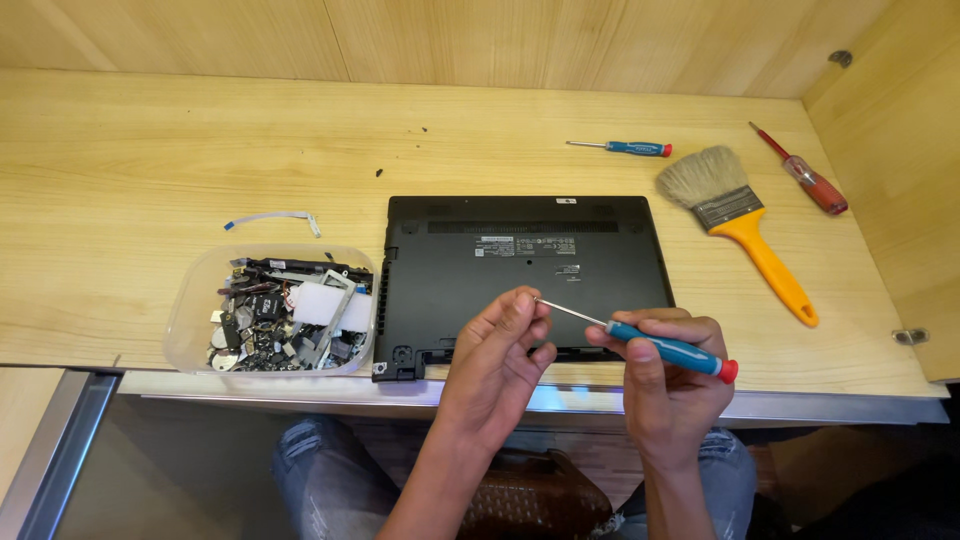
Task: The person uses a screwdriver to remove screws from the back of a laptop and places them into a plastic container. They continue to unscrew and organize the screws while working on the laptop's underside.
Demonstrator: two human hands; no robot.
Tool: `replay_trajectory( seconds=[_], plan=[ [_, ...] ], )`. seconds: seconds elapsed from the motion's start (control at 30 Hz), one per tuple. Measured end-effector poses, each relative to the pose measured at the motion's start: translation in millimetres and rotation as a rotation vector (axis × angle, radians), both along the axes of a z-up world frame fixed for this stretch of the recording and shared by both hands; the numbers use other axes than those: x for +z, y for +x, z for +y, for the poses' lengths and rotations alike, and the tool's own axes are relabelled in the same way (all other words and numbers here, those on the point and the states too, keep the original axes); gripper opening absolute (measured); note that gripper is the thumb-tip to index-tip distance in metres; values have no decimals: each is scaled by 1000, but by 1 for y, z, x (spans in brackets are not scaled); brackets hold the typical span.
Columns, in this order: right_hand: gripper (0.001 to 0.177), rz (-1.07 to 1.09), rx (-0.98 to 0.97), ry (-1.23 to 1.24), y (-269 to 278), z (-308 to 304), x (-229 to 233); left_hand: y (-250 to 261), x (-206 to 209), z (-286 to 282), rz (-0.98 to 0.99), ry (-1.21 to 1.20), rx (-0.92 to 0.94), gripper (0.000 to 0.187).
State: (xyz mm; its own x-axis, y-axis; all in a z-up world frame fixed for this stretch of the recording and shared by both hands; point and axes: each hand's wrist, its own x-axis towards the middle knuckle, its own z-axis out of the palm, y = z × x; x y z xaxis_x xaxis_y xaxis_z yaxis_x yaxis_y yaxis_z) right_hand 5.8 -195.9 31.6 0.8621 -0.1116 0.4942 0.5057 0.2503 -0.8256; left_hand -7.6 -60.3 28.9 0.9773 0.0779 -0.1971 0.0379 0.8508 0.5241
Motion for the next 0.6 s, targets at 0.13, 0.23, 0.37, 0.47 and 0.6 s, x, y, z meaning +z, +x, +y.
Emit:
replay_trajectory(
  seconds=[0.13,0.23,0.37,0.47,0.6],
  plan=[
    [21,-7,-12,-24,-1,-2,4,0,1,-4,12,-9,21,7],
    [17,-16,-26,-81,-4,-4,9,0,1,-4,29,69,44,10],
    [13,-96,-14,-157,-7,-6,12,2,5,-3,44,161,63,11],
    [13,-138,-8,-197,-6,-7,14,4,3,0,58,174,46,11],
    [13,-171,-33,-260,-1,-10,14,8,3,6,141,184,-37,14]
  ],
)
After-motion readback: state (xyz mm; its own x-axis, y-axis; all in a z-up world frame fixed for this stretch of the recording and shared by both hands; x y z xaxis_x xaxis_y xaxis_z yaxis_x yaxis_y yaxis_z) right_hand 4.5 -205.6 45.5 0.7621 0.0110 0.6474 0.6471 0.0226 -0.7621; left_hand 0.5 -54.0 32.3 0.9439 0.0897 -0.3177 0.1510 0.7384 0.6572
